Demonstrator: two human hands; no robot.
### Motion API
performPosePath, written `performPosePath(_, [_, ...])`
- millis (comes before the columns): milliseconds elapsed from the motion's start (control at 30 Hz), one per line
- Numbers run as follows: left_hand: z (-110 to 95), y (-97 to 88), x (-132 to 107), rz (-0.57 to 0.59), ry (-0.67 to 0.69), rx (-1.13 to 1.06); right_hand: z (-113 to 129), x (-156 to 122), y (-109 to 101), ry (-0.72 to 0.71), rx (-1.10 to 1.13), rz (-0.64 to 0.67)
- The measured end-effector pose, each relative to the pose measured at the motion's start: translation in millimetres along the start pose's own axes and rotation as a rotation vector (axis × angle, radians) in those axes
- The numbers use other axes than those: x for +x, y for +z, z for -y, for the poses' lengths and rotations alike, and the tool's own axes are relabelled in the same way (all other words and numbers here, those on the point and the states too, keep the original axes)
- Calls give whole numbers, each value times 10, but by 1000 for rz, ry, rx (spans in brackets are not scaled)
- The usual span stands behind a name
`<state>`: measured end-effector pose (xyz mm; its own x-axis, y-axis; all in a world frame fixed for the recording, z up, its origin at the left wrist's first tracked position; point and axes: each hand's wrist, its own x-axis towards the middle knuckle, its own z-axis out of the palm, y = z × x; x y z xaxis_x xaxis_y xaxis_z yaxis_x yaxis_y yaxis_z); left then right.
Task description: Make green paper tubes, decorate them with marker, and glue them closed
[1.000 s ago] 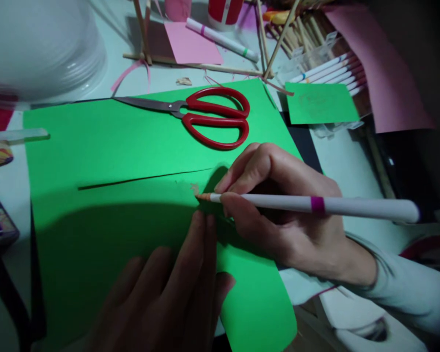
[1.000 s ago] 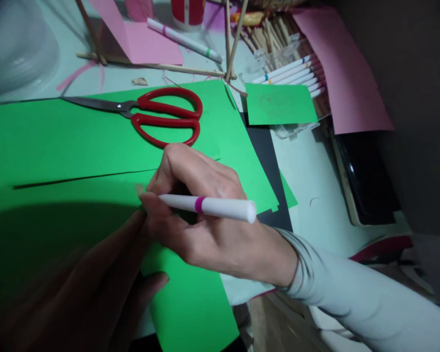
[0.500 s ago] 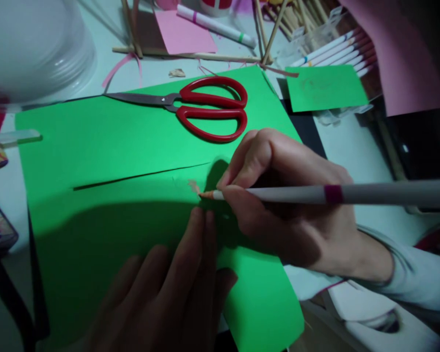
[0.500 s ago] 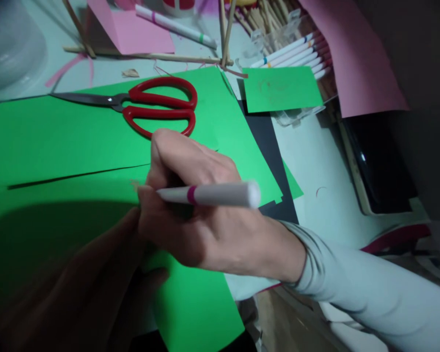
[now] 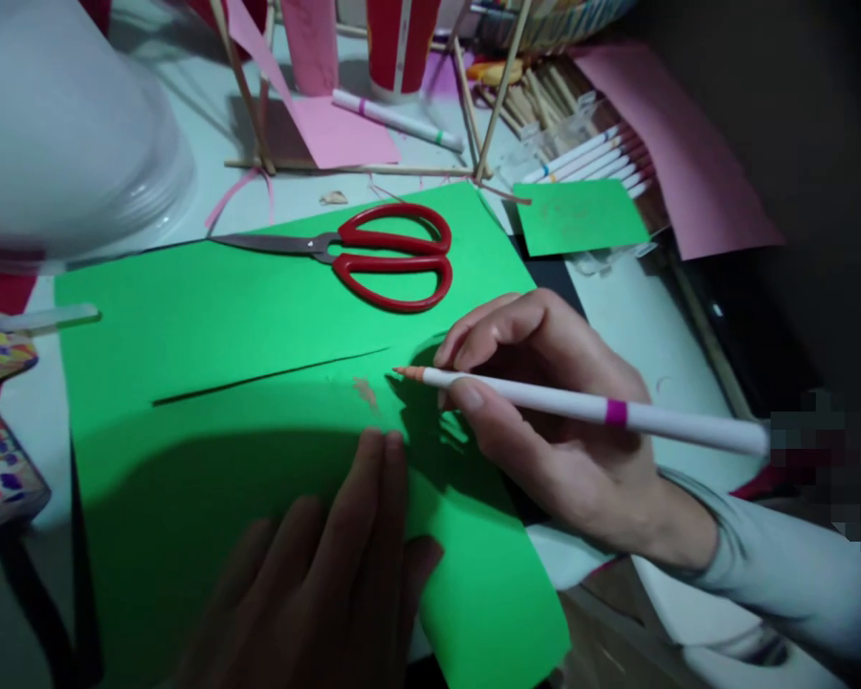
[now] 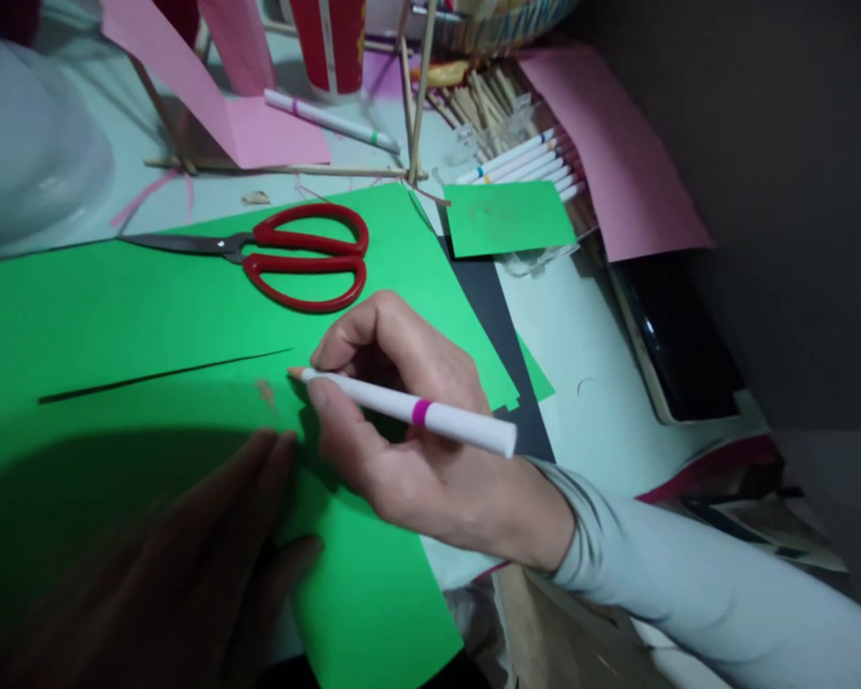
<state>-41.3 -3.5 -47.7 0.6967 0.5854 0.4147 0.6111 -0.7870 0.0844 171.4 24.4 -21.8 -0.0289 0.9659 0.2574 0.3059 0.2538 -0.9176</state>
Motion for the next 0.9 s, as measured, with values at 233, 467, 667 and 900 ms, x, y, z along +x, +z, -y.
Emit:
performPosePath(233, [-80,4,-11,0,-105,-8,-37,19,0,-37,-14,56])
performPosePath(467, [-110,44,-47,-31,-152,-47,-32,38,-14,-9,10,51])
performPosePath(667, [-117,26,-39,-30,-141,-54,-25,28,-30,32,-3,93])
performPosePath(900, [-160,36,-69,-33,-183,-75,-26,-10,1,26,-1,76])
